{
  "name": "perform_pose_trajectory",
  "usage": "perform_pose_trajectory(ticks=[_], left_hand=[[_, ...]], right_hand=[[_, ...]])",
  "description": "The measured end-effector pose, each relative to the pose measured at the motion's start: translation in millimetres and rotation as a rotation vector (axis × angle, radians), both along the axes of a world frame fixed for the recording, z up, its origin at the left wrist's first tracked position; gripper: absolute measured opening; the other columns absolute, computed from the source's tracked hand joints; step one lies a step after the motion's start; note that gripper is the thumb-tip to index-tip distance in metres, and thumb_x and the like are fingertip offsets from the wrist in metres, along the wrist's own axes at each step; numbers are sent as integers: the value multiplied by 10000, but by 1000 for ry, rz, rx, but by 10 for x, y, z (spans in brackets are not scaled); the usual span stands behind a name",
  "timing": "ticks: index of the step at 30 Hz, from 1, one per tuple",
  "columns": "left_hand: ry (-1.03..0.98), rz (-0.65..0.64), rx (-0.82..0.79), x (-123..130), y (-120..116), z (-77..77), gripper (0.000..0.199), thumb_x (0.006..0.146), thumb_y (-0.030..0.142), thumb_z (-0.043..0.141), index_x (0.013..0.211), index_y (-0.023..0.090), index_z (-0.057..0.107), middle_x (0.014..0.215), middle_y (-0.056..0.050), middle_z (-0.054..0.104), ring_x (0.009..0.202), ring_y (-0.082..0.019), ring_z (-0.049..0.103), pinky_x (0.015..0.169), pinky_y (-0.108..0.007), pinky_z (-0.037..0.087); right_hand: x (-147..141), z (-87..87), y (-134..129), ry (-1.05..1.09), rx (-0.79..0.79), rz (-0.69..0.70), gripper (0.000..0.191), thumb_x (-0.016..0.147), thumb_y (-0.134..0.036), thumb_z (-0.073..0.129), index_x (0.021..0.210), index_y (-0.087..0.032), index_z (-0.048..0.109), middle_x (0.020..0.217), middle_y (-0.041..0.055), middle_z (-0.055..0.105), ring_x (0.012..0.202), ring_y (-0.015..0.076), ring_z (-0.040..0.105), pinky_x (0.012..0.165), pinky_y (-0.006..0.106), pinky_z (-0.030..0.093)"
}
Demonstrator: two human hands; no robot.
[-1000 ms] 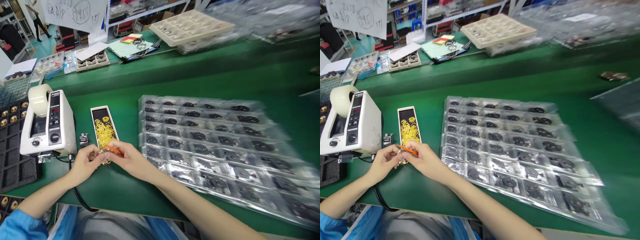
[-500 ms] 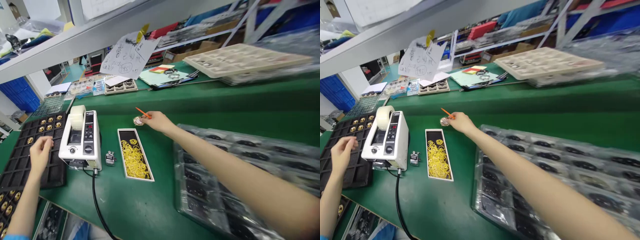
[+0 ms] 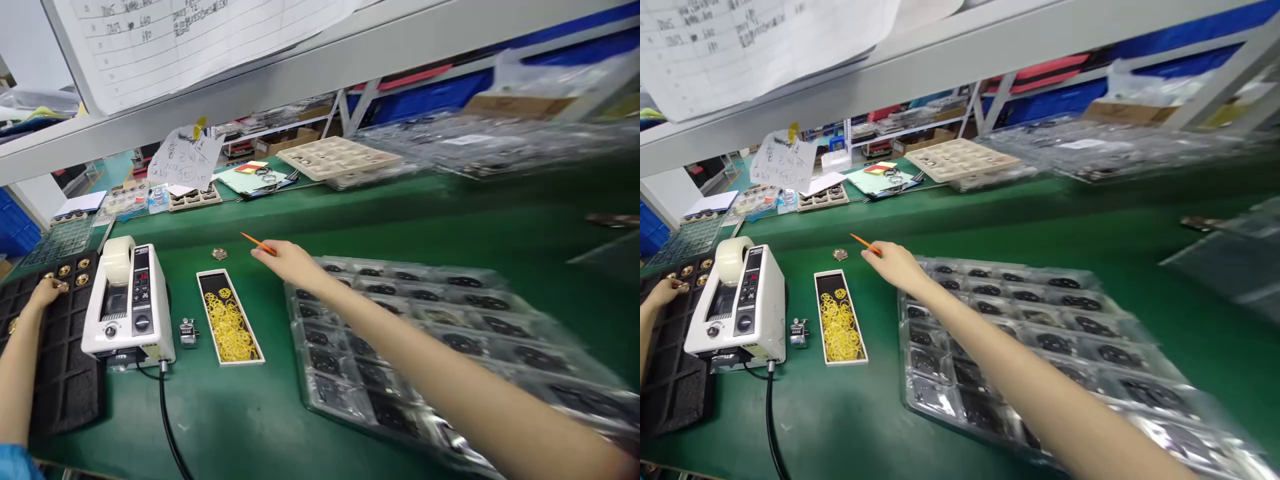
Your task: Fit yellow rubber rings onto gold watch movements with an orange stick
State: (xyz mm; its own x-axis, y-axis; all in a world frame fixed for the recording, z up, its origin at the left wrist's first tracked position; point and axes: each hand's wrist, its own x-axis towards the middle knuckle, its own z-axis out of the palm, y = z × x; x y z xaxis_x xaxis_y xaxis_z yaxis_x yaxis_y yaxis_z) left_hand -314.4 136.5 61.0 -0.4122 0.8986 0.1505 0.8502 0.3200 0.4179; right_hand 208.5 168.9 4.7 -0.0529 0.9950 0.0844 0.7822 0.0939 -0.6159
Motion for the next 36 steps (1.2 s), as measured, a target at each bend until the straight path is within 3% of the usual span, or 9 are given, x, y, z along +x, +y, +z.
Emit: perform_pose_trajectory(ticks=[5, 9, 12, 15, 18, 22, 25, 30, 36], left_hand=[[-8, 91, 313, 201, -39, 361, 252, 645, 50, 741, 586, 149, 516, 462, 97, 436, 447, -84, 450, 468, -185, 373], [-24, 131, 706, 881, -430, 519, 198, 758, 53, 604, 840, 172, 469, 710, 61, 546, 593, -94, 613, 529, -191, 493], [-278, -257, 941, 1789, -1043, 367, 180, 816, 141, 628, 939, 169, 499, 859, -16, 669, 779, -177, 713, 664, -303, 597], [-776, -667, 381, 2645, -1495, 49, 90, 894, 200, 576, 983, 185, 573, 889, -52, 739, 800, -179, 731, 666, -282, 612], [-1212, -616, -137, 3083, -1496, -315, 307, 851, 374, 632, 1066, 161, 582, 845, -67, 748, 806, -224, 737, 668, -316, 613], [-1427, -428, -292, 3129, -1215, -663, 457, 711, 436, 757, 1027, 158, 580, 806, -39, 744, 767, -228, 737, 757, -358, 588], [-1488, -384, -266, 3064, -1156, -735, 438, 716, 384, 764, 1046, 158, 588, 853, -46, 743, 851, -235, 729, 868, -386, 550], [-1520, -382, -203, 3011, -1213, -720, 485, 747, 314, 745, 1172, 189, 547, 911, -33, 732, 902, -239, 721, 923, -418, 527], [-1521, -394, -161, 3020, -1210, -747, 357, 793, 268, 683, 1124, 196, 573, 969, -43, 733, 932, -228, 714, 922, -403, 532]], right_hand=[[40, -90, -631, 185, 49, 150, 417, 878, -475, 357, 575, -210, 467, 685, 23, 528, 612, 169, 515, 619, 294, 394], [19, -174, -943, 450, 5, 236, 534, 891, -624, 326, 589, -212, 481, 653, 19, 524, 638, 185, 532, 640, 318, 420], [-14, -180, -1060, 547, -48, 259, 613, 870, -711, 320, 589, -204, 522, 672, 34, 555, 667, 190, 536, 664, 325, 431], [-45, -200, -1129, 594, -138, 219, 661, 836, -771, 313, 589, -199, 532, 604, 19, 514, 554, 158, 482, 569, 298, 411], [-50, -254, -1179, 579, -189, 179, 682, 807, -806, 317, 657, -188, 565, 568, -1, 473, 500, 144, 462, 518, 284, 404], [-9, -298, -1221, 467, -138, 185, 660, 836, -774, 306, 744, -187, 593, 588, 7, 502, 493, 151, 479, 482, 280, 415], [17, -294, -1256, 372, -51, 208, 588, 926, -645, 270, 705, -195, 579, 576, 18, 535, 527, 160, 519, 529, 284, 434], [10, -300, -1332, 383, -26, 228, 470, 950, -470, 407, 1292, -168, 516, 495, -57, 478, 419, 132, 426, 454, 251, 397], [42, -200, -1327, 995, -266, 318, 469, 794, -623, 632, 979, -193, 605, 764, 67, 689, 557, 166, 633, 387, 229, 439]])
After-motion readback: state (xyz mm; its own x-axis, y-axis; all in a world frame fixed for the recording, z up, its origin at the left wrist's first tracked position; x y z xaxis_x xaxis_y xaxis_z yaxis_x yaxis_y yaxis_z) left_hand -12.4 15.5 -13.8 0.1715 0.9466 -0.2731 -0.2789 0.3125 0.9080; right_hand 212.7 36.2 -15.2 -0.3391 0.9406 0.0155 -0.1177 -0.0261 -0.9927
